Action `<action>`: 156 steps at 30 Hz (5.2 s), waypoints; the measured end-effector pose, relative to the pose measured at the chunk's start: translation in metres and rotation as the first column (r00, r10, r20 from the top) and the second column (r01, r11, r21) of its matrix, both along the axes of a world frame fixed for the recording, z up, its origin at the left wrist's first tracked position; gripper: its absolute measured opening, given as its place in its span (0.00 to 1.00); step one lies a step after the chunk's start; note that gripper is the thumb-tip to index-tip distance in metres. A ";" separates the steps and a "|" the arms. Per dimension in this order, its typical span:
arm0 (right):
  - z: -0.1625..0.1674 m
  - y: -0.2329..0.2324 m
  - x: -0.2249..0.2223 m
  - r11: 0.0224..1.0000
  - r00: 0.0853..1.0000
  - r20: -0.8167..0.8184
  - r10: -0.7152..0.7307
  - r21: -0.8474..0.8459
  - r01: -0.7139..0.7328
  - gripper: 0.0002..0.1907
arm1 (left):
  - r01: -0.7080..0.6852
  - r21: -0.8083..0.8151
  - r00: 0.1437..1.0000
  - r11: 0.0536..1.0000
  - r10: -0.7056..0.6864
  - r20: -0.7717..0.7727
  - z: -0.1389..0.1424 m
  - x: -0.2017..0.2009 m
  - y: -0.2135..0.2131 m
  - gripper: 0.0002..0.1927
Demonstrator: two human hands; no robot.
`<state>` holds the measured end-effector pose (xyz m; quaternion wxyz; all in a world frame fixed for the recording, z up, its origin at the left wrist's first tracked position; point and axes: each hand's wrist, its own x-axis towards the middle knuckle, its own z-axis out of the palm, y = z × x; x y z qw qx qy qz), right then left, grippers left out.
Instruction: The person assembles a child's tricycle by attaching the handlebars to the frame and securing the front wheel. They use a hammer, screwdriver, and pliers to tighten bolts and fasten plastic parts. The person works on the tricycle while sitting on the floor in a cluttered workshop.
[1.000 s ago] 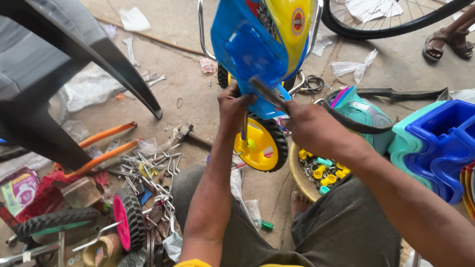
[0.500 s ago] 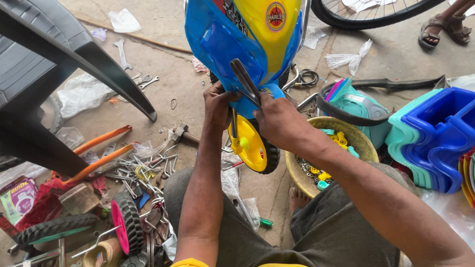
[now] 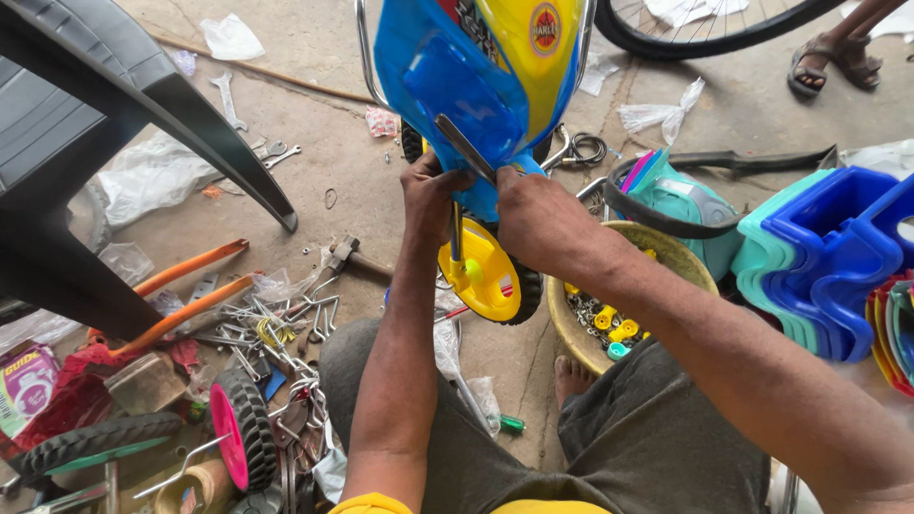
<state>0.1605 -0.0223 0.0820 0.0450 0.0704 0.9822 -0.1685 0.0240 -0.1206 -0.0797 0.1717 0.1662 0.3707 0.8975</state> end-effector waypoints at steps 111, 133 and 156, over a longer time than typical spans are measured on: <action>-0.029 -0.002 -0.015 0.991 0.998 -0.040 -0.049 -0.125 0.043 0.20 | -0.083 -0.088 0.991 0.993 0.072 -0.115 -0.002 0.015 0.006 0.09; -0.035 -0.001 0.006 0.969 0.924 -0.377 -0.054 -0.243 -0.042 0.16 | -0.030 0.024 0.993 0.999 0.032 -0.111 -0.006 0.010 0.009 0.10; -0.020 0.032 -0.002 0.729 0.824 -0.136 0.549 0.560 -0.393 0.05 | -0.098 -0.071 0.977 0.993 0.083 -0.197 0.003 0.013 0.006 0.09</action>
